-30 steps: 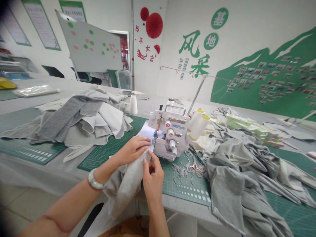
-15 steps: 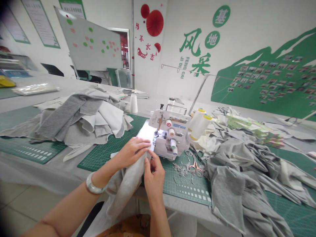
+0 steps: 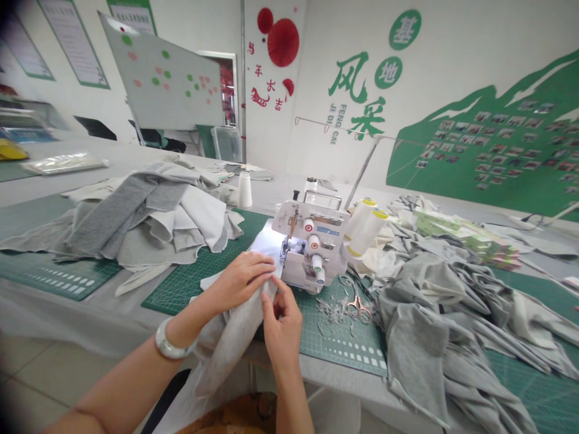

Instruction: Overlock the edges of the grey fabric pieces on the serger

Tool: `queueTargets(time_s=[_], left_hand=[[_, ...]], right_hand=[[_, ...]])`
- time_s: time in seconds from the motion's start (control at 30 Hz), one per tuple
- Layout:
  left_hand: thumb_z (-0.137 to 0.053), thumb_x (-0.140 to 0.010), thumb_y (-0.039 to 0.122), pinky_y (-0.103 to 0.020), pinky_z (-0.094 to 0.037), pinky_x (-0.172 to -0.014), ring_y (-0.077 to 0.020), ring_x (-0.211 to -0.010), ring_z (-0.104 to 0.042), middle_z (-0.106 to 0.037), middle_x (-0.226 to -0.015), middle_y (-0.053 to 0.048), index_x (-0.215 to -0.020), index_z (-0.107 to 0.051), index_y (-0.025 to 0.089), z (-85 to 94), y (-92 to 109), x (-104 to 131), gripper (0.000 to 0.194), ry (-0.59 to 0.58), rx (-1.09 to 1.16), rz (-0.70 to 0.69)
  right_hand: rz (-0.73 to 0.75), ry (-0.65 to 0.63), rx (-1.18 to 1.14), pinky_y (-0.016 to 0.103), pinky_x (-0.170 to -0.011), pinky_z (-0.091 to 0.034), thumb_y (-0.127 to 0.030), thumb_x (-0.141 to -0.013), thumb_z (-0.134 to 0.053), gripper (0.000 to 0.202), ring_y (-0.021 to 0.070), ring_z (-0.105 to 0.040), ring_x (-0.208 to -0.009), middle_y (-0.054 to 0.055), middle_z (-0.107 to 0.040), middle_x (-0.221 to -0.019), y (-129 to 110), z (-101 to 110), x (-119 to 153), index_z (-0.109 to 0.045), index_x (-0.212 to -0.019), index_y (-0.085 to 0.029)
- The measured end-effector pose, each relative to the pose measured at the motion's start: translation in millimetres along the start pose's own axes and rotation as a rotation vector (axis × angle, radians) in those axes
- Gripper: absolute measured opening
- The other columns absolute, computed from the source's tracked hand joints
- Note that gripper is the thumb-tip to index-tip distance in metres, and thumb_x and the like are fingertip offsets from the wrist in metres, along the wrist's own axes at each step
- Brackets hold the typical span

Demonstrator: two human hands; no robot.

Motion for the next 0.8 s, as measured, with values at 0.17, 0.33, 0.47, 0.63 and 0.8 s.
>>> queueTargets(time_s=[0.17,0.33,0.47,0.63,0.8], left_hand=[[-0.045,-0.097,0.023,-0.040,-0.043,-0.098,-0.0219,-0.112,-0.057,-0.065,-0.117,-0.009,-0.111,-0.063,0.018,-1.0,-3,-1,0.024,0.018,-0.017,-0.002],[-0.044,-0.096,0.021,-0.041,-0.041,-0.100,-0.0223,-0.115,-0.057,-0.065,-0.119,-0.009,-0.111,-0.063,0.016,-0.6,-5,-3,0.024,0.017,-0.038,-0.032],[-0.041,-0.096,0.017,-0.040,-0.040,-0.100,-0.0219,-0.116,-0.056,-0.065,-0.120,-0.010,-0.111,-0.061,0.015,-0.6,-6,-5,0.026,0.002,-0.053,-0.032],[-0.043,-0.087,0.004,-0.039,-0.039,-0.097,-0.0212,-0.109,-0.058,-0.067,-0.111,-0.007,-0.099,-0.064,0.018,-0.3,-3,-9,0.028,-0.031,-0.053,-0.040],[-0.042,-0.084,0.001,-0.036,-0.042,-0.092,-0.0206,-0.102,-0.060,-0.068,-0.109,-0.007,-0.099,-0.064,0.016,0.2,-2,-11,0.030,-0.050,-0.010,-0.032]], right_hand=[[0.074,-0.012,0.042,0.023,-0.059,-0.041,-0.028,-0.084,-0.062,0.040,0.0116,-0.044,-0.061,-0.005,-0.044,-0.069,-3,-1,2,-0.060,-0.123,-0.018],[0.040,-0.037,-0.012,0.024,-0.061,-0.041,-0.028,-0.086,-0.059,0.038,0.0124,-0.046,-0.065,-0.003,-0.048,-0.074,4,-2,5,-0.060,-0.123,-0.019],[-0.001,-0.051,-0.064,0.023,-0.056,-0.038,-0.033,-0.087,-0.058,0.032,0.0126,-0.045,-0.063,-0.002,-0.051,-0.075,9,-5,9,-0.063,-0.116,-0.019],[-0.021,-0.089,-0.074,0.024,-0.061,-0.040,-0.033,-0.087,-0.058,0.023,0.0130,-0.049,-0.065,0.001,-0.061,-0.083,12,-13,19,-0.066,-0.104,-0.019],[-0.009,-0.051,-0.016,0.022,-0.056,-0.037,-0.032,-0.087,-0.060,0.018,0.0112,-0.046,-0.061,0.000,-0.058,-0.081,12,-12,22,-0.068,-0.097,-0.020]])
Point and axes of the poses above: each hand's wrist, its own x-axis away from the middle knuckle, its own z-axis out of the back of the hand, y = z × x, the point moved 3 cm from there along -x, towards the middle knuckle
